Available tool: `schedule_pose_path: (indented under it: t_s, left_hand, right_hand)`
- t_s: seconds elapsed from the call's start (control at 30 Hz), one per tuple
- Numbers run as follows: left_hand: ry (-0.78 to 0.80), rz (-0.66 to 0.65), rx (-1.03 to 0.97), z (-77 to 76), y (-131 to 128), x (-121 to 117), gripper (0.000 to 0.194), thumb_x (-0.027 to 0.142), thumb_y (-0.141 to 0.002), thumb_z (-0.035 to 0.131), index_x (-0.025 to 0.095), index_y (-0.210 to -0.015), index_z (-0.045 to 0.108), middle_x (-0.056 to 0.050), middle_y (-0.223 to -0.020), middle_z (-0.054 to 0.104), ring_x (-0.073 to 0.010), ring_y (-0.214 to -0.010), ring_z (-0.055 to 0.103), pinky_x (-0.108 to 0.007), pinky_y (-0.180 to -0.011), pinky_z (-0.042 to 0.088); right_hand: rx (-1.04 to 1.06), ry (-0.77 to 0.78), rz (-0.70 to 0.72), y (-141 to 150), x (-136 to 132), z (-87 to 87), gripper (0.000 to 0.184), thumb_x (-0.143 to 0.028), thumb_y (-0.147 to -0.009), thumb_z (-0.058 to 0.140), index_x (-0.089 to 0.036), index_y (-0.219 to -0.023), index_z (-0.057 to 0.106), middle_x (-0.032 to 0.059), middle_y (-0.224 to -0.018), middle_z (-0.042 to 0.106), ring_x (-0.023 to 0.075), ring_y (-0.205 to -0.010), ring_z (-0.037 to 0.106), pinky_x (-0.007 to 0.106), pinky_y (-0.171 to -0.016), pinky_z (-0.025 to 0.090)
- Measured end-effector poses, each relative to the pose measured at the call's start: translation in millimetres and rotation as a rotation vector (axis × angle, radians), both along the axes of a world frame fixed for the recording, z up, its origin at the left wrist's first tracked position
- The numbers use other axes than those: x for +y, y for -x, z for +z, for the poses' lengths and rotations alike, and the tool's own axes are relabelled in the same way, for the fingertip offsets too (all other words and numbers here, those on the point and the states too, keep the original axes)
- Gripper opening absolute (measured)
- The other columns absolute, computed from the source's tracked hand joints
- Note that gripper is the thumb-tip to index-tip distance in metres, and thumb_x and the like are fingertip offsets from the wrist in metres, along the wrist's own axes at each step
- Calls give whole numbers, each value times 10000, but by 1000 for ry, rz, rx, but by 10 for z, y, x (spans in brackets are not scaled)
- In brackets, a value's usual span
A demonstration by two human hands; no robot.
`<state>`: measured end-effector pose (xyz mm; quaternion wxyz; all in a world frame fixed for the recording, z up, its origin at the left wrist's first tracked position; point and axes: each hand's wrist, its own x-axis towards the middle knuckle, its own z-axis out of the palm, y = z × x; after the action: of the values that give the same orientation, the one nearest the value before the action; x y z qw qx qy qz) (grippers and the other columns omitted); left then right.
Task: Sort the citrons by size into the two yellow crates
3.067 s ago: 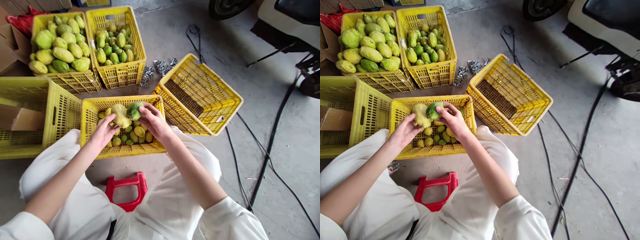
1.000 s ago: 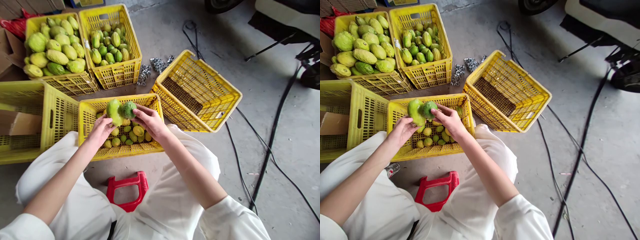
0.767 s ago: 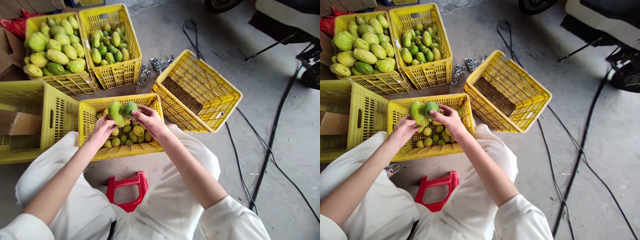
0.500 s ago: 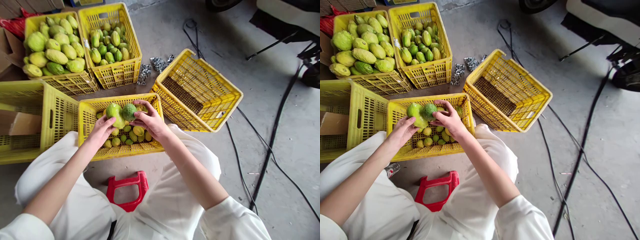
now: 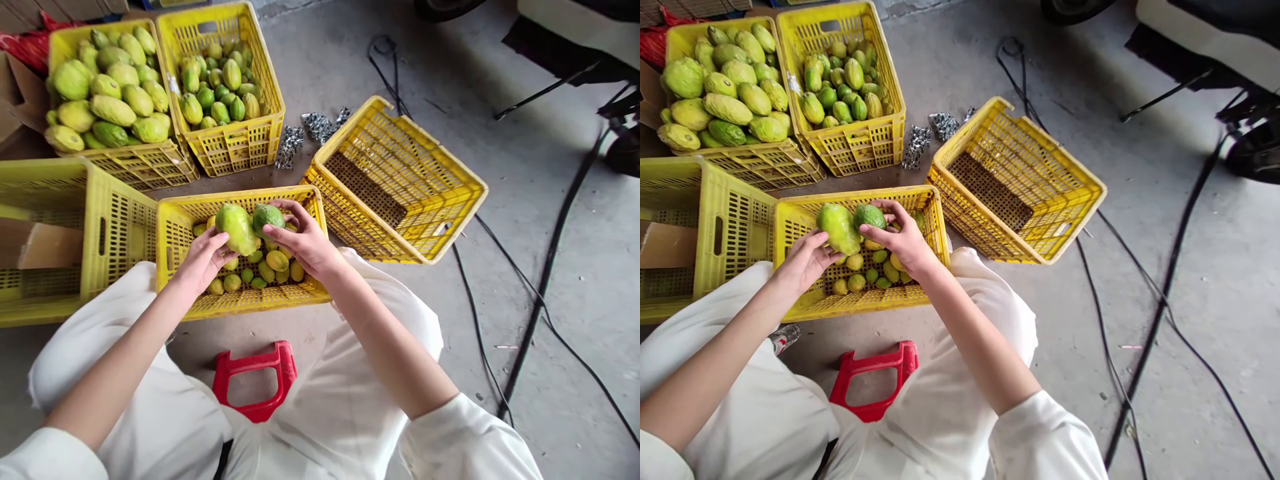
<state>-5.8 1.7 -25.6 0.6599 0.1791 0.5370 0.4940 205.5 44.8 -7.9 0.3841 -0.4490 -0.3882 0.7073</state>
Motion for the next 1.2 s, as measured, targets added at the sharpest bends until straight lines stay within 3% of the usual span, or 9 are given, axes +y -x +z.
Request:
schedule_pose_path:
  t_s: [0.17,0.37,0.5,0.8,0.97,1.2]
  left_hand:
    - [16,43,-26,-68,36,14,302,306,-725,875,199,-953,708,-23,-877,807,-193,-811,788,-289,-734,684]
    - [-23,3,32,-56,74,17,427,392,-696,963,190,-1011,758,-79,-971,839,-262,-957,819,-305,-745,697]
    - [-19,-17,40,-74,102,14,458,425,-678,997,205,-1001,758,-72,-987,843,-287,-1014,823,-350,-806,713]
    - [-2,2,-20,-23,36,4,499,477,-711,970,221,-1051,709,-83,-1114,843,-298,-1169,790,-368,-911,698]
    - [13,-11,43,30,47,-35,480,434,-702,967,231,-1040,692,-61,-1058,831,-276,-1080,801,-343,-845,685]
    - [31,36,74,18,83,-33,454,400,-740,943,252,-1079,682,-21,-959,810,-239,-938,808,-354,-821,676]
  right_hand:
    - [-20,6,17,-29,31,15,697,-549,-557,1038,-277,-1118,727,-3,-1021,727,210,-1054,701,388,-1047,600]
    - [-7,88,12,-22,11,10,729,-526,-514,1064,-265,-1081,687,8,-983,755,232,-1048,734,394,-1024,605]
    - [-42,87,10,-23,15,1,676,-573,-541,1040,-237,-1022,704,36,-1048,760,241,-1108,722,398,-1039,603]
    - [-180,33,54,-23,0,20,739,-606,-588,994,-167,-1147,793,100,-1170,794,294,-1200,706,450,-1115,551]
    - [-168,49,43,-30,-6,26,674,-582,-566,1017,-183,-1060,790,87,-1136,797,285,-1169,712,445,-1100,555]
    - [-67,134,-58,-21,8,37,763,-471,-447,1083,-247,-1045,665,28,-1086,741,223,-1093,698,375,-961,626]
